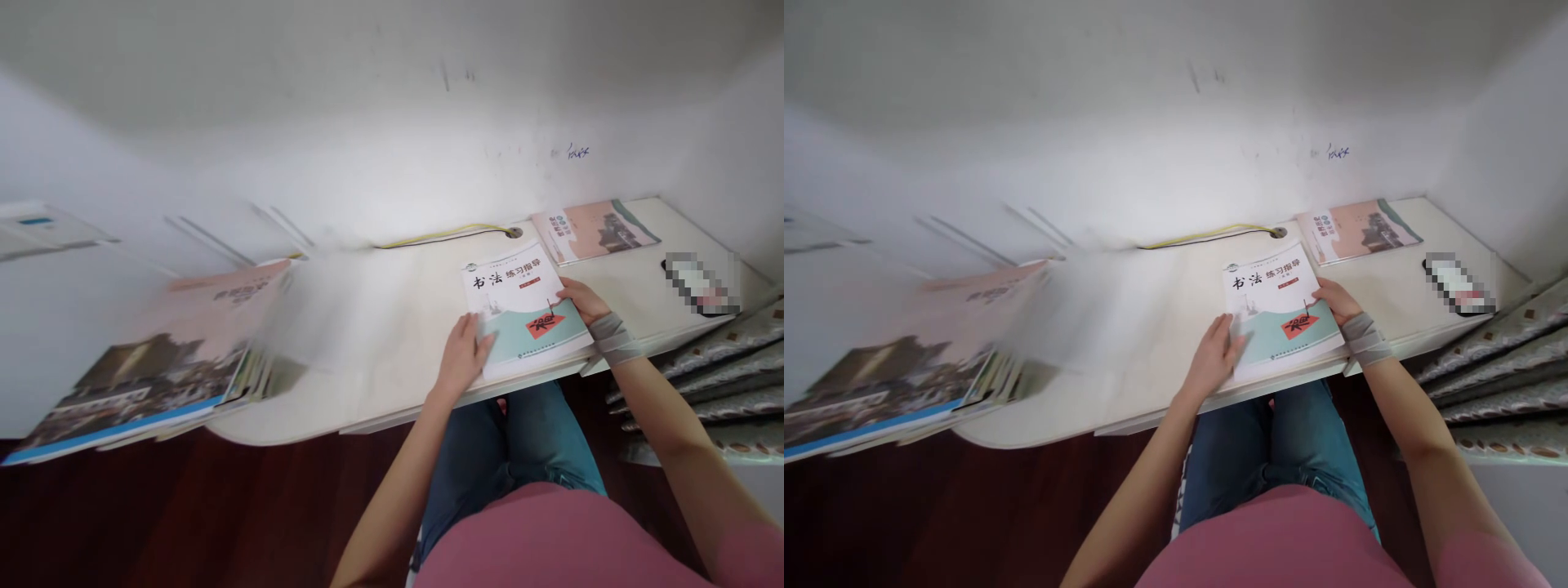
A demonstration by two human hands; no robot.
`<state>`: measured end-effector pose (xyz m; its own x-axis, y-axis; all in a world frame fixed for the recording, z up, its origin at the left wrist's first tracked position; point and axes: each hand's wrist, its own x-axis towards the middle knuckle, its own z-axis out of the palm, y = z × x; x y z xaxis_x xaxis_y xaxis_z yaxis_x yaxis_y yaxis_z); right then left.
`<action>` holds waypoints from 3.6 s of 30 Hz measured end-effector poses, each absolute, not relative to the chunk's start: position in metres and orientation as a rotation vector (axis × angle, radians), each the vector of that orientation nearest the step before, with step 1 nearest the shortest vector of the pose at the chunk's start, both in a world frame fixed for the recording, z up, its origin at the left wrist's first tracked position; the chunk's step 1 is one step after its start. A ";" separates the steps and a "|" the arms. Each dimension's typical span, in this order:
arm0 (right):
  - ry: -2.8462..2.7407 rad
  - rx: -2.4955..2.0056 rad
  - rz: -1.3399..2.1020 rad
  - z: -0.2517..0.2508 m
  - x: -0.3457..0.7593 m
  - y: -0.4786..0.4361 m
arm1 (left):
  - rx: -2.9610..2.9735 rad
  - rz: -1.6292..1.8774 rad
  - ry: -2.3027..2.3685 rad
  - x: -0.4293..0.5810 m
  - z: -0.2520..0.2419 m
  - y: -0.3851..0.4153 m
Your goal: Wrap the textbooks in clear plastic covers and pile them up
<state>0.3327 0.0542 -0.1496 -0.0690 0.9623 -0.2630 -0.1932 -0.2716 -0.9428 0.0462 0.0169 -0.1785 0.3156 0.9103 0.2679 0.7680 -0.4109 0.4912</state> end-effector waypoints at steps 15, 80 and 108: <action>-1.629 -1.632 0.548 -0.182 0.346 0.036 | 2.566 0.379 1.612 0.051 -0.173 0.007; -2.638 -1.437 -0.060 -0.142 0.136 0.024 | 2.262 0.413 2.086 -0.050 -0.157 0.023; -2.763 -1.491 -0.055 -0.154 0.133 0.014 | 2.410 0.568 1.784 -0.059 -0.167 0.023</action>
